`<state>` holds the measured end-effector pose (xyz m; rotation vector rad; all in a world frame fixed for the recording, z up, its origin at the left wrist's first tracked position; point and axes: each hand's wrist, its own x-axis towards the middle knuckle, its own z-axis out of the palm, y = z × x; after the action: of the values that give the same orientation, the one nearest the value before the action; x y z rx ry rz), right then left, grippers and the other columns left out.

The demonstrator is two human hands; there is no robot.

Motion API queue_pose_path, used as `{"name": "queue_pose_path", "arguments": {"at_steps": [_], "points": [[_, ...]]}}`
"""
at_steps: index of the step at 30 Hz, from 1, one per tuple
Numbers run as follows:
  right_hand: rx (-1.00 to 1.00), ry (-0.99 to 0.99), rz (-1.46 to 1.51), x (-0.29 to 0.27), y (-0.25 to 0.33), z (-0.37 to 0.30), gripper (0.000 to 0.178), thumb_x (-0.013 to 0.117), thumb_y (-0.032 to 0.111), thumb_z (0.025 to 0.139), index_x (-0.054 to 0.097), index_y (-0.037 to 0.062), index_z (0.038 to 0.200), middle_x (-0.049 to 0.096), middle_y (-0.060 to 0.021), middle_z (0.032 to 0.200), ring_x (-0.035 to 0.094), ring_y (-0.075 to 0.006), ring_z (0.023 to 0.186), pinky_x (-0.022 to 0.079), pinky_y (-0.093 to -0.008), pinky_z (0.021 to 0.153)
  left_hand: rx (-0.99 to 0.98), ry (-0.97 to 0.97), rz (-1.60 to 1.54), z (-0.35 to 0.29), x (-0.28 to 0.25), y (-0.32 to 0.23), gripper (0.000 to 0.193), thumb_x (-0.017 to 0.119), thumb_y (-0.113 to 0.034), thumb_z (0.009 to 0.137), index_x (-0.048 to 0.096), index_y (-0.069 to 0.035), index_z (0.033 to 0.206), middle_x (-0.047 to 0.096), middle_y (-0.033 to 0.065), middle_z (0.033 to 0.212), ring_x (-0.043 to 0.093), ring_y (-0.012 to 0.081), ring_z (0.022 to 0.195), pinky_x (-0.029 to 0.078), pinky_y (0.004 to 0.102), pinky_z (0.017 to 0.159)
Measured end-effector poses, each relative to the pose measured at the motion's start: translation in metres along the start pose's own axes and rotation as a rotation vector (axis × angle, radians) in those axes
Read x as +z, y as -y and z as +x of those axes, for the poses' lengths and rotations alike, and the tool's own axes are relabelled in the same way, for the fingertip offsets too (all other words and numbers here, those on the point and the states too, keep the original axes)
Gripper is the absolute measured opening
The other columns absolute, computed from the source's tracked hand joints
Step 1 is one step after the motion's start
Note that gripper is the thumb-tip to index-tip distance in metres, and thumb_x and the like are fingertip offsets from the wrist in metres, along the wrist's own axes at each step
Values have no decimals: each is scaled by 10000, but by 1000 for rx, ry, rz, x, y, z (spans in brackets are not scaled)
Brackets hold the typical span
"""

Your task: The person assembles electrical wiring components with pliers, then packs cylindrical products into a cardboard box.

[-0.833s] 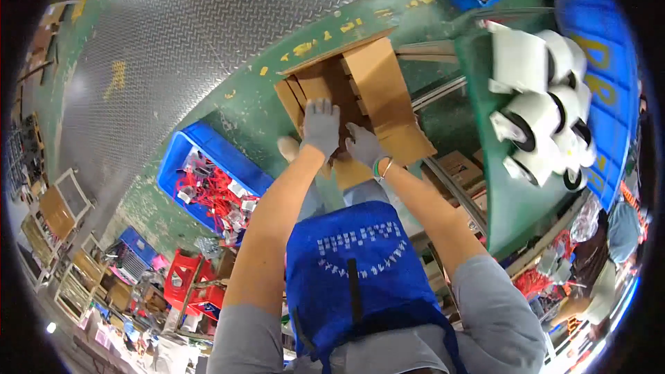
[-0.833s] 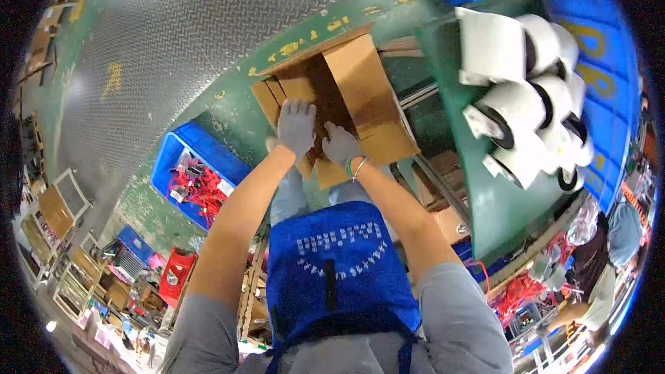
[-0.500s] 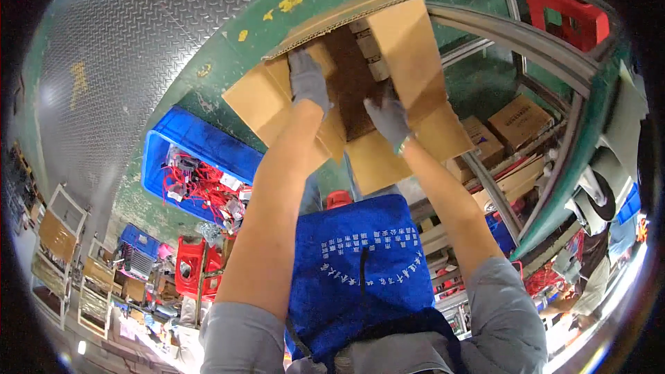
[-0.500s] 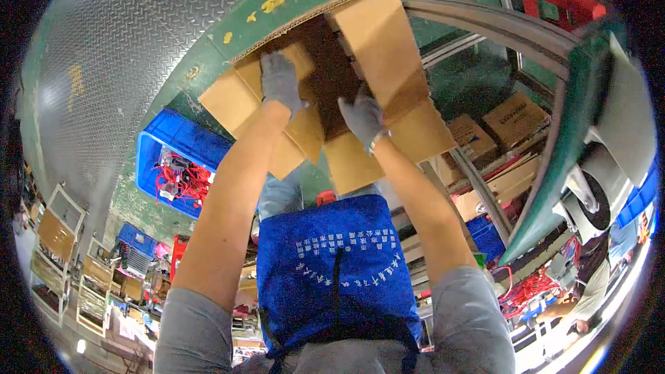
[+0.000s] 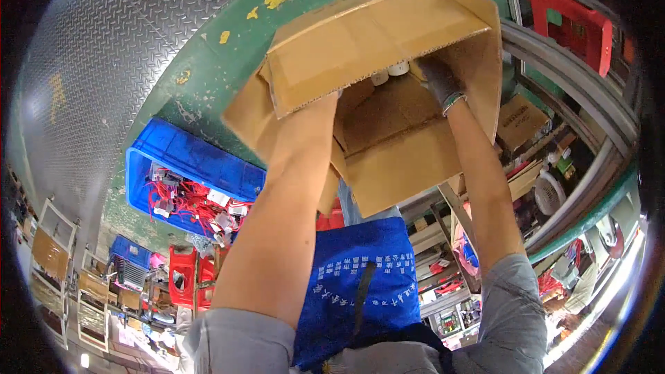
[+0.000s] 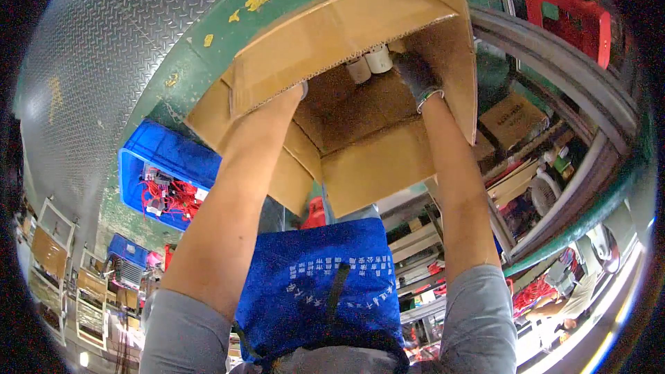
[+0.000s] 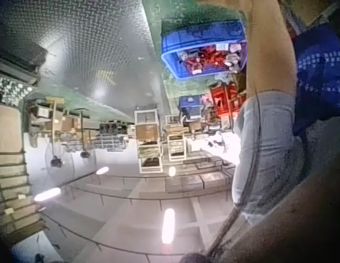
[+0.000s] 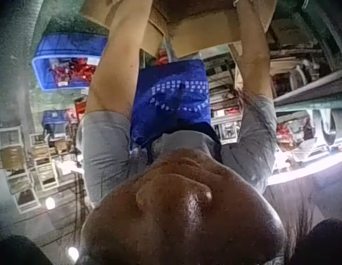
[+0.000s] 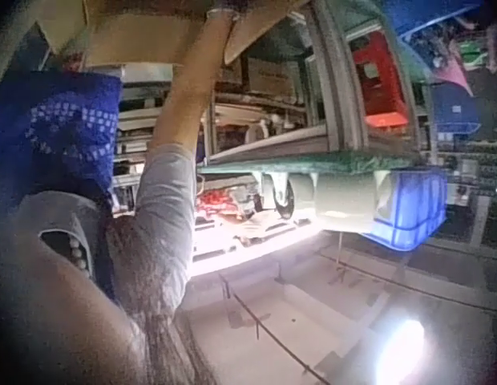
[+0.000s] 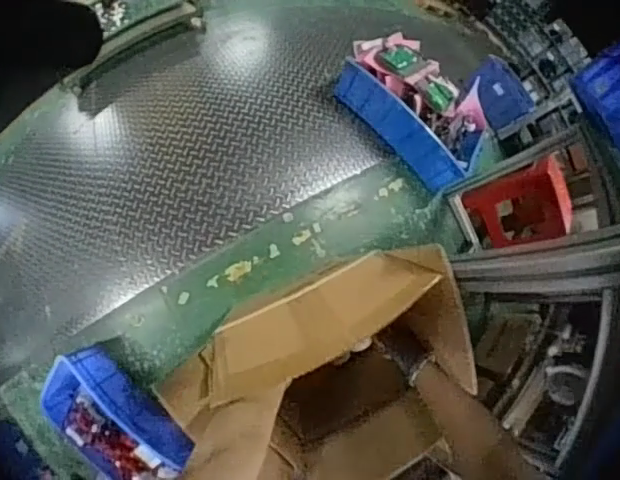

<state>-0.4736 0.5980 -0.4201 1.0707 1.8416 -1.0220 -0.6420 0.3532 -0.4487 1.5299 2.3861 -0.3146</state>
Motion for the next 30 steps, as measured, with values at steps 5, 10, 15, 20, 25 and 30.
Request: {"name": "queue_pose_path", "arguments": {"at_steps": [5,10,15,20,25,30], "points": [[-305,-327,-625,26,-18,-45,615,515,555,832,576,50,1178,567,-193,1207,539,-341,1124,395,-439,996,69,160,-120,-23,-15,23,877,738,-565,621,510,-7,1258,533,197,1276,527,368,1153,435,447,965],[-106,168,-780,53,10,-53,754,498,586,833,423,37,1345,437,-214,1371,410,-356,1274,308,-442,1076,127,366,-141,-19,-18,47,911,746,-581,598,504,-15,1269,527,196,1285,514,366,1170,427,452,973],[-83,-38,-185,57,-24,-10,741,513,576,836,435,28,1329,410,-192,1396,370,-356,1301,288,-400,1086,262,539,-178,19,-36,30,945,754,-597,575,498,-23,1281,520,196,1295,501,364,1188,419,457,981],[-177,97,-10,103,78,3,652,484,508,880,416,66,1355,428,-196,1380,378,-350,1297,301,-405,1072,342,763,-115,11,-40,79,980,762,-613,551,492,-31,1292,514,196,1304,488,362,1205,411,462,989],[-37,-35,-15,184,1,69,878,494,615,844,254,12,1436,276,-217,1474,319,-339,1340,308,-414,1074,539,1007,-74,49,-74,70,1015,764,-636,521,488,-55,1307,511,190,1308,452,358,1239,390,478,1004],[-131,-152,-896,156,-127,89,720,448,527,901,319,47,1422,351,-247,1425,356,-346,1321,333,-429,1051,825,740,-126,38,-136,39,942,749,-612,572,496,-84,1310,554,174,1250,390,354,1281,360,493,1025]]}}
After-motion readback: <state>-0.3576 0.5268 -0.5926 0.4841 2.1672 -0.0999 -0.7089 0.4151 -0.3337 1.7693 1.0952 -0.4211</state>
